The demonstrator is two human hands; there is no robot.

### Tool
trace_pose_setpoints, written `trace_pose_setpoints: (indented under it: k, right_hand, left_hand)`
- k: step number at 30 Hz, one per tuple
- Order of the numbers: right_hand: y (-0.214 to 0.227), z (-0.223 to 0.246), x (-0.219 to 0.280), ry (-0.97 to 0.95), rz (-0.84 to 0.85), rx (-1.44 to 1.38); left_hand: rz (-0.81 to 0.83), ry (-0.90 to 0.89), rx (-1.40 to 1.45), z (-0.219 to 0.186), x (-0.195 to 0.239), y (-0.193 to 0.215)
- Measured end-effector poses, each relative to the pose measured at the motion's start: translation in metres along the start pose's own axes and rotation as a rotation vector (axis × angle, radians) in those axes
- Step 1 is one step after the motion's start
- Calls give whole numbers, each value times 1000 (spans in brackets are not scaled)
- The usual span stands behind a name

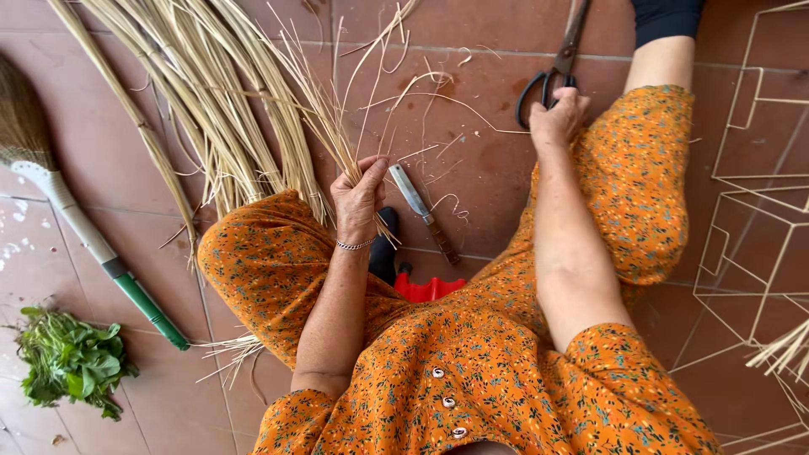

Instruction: The person sits on a tiled floor and processes bundles of dried plant stalks. They separate individual stalks, trim them with scissors, and use a knife to split or refine the material. The person repeatedly gathers, aligns, and cuts the stalks into smaller pieces.

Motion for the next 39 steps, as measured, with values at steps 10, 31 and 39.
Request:
trace_pose_setpoints:
  k: [10,31,39]
  right_hand:
    - [1,-1,-22,-154,260,-2]
    - [139,184,176,420,598,-1093]
    - [115,191,178,342,692,-1086]
  left_hand:
    - [-28,18,79,-3,-2,7]
    - [-8,-73,172,5,0,2]
    - [27,-80,56,15,7,-8]
Point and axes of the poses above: each hand's wrist, its own x-axis away from the middle knuckle, its own y-axis out of the back of the hand, z = x × y, the point moved 6 cm from there along -x, towards the middle knuckle, and after that the axes turned 12 degrees about y, right-handed, at the moved point
